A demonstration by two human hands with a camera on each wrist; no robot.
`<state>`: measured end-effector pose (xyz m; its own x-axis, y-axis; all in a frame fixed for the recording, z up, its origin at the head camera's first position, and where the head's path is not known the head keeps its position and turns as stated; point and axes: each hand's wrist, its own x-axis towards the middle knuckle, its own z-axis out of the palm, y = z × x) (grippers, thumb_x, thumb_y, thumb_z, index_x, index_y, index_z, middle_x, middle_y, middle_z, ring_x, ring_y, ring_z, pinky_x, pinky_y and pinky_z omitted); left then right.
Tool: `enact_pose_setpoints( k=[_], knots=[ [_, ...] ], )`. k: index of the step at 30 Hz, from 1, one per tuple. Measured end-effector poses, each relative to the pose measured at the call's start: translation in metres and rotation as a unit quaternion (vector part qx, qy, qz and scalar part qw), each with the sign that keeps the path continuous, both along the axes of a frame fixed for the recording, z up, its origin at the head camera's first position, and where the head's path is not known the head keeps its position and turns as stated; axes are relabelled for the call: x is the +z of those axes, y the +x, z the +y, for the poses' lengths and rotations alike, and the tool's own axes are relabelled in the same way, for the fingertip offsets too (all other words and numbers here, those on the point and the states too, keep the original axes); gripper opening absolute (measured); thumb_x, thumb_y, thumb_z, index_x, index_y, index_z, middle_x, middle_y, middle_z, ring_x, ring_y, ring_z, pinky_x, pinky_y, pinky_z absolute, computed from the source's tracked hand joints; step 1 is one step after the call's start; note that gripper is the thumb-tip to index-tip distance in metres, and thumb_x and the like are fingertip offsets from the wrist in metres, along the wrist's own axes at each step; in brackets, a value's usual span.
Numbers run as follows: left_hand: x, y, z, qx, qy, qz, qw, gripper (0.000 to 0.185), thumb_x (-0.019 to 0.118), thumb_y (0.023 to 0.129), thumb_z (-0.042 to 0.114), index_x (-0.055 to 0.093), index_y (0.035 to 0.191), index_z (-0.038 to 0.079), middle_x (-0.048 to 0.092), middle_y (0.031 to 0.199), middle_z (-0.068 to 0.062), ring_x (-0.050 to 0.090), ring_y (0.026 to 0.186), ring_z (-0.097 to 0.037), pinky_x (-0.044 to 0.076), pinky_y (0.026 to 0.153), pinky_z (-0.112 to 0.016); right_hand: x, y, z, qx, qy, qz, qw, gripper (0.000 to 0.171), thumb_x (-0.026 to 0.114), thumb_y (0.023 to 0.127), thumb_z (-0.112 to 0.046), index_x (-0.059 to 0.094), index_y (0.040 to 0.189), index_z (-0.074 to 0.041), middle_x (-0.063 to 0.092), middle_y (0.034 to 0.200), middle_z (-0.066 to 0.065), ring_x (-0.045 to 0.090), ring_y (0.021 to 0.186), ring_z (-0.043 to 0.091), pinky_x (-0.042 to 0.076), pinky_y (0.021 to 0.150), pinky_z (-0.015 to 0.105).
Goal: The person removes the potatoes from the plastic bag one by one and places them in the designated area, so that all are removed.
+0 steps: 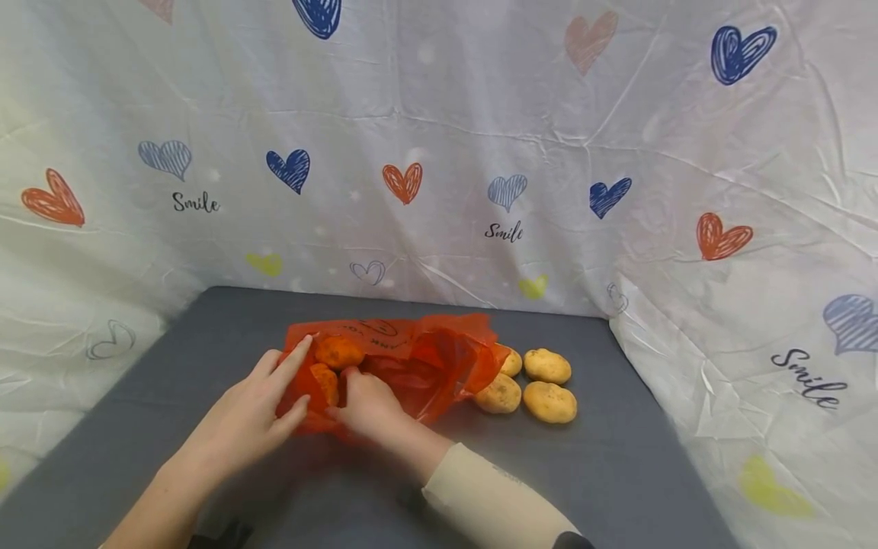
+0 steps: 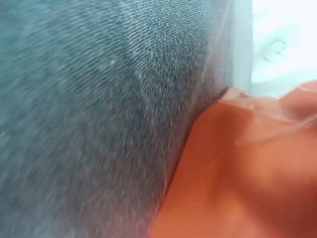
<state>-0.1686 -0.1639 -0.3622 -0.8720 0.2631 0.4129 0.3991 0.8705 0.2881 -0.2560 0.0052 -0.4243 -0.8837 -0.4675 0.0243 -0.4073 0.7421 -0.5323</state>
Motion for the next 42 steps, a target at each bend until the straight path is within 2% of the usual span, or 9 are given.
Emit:
enact_pose_setpoints(
  k=[6,13,18,28,36,42],
  knots=[
    [0.0,-0.001,0.001,-0.005,-0.001,0.005,1.0,0.077,0.075,0.089,0.013,0.041,0.158,0.007,0.05,0.104,-0.011,0.034,0.053,-0.008,0.036,0.049,-0.024,-0.005,-0.005,-0.018,-0.004,0.029,0.019,0.999,0.059,0.08,0.09,-0.034,0.056,0.137,-0.009,0.07,0.114,0.006,0.068,0.098,0.021,0.054,0.091,0.037],
    [0.0,-0.001,0.002,-0.007,-0.001,0.008,0.9999,0.077,0.076,0.088,0.013,0.042,0.157,0.005,0.048,0.101,-0.01,0.033,0.053,-0.008,0.036,0.049,-0.024,-0.011,-0.008,-0.024,-0.001,0.04,0.031,0.999,0.061,0.078,0.091,-0.038,0.053,0.139,-0.01,0.07,0.098,0.004,0.067,0.088,0.02,0.055,0.087,0.035],
    [-0.001,-0.001,0.002,-0.008,0.0,0.011,0.9999,0.077,0.077,0.088,0.012,0.043,0.156,0.004,0.049,0.101,-0.011,0.033,0.054,-0.008,0.036,0.049,-0.024,-0.012,-0.009,-0.027,-0.013,0.043,0.039,0.998,0.058,0.077,0.09,-0.033,0.053,0.137,-0.009,0.069,0.09,0.002,0.066,0.08,0.019,0.055,0.081,0.034],
    [0.0,-0.001,0.0,-0.002,0.002,0.004,1.0,0.078,0.076,0.089,0.013,0.041,0.158,0.006,0.049,0.103,-0.011,0.035,0.055,-0.008,0.036,0.05,-0.024,-0.012,-0.01,-0.025,-0.011,0.026,0.031,0.999,0.066,0.076,0.09,-0.037,0.054,0.148,-0.014,0.072,0.106,0.003,0.067,0.091,0.02,0.054,0.088,0.036],
    [0.001,0.0,-0.004,0.001,0.008,0.004,1.0,0.078,0.076,0.089,0.013,0.04,0.158,0.006,0.048,0.101,-0.01,0.034,0.054,-0.009,0.036,0.05,-0.025,-0.012,-0.01,-0.02,-0.012,0.014,0.035,0.999,0.052,0.075,0.091,-0.039,0.065,0.136,-0.016,0.073,0.108,0.001,0.067,0.093,0.02,0.054,0.088,0.037],
    [0.0,0.001,-0.007,0.004,0.008,0.0,1.0,0.078,0.075,0.089,0.014,0.04,0.158,0.006,0.049,0.104,-0.011,0.034,0.054,-0.009,0.037,0.05,-0.025,-0.002,-0.005,-0.004,0.0,-0.008,0.036,0.999,0.051,0.075,0.091,-0.039,0.066,0.134,-0.014,0.072,0.113,0.0,0.065,0.093,0.017,0.053,0.084,0.036]
  ],
)
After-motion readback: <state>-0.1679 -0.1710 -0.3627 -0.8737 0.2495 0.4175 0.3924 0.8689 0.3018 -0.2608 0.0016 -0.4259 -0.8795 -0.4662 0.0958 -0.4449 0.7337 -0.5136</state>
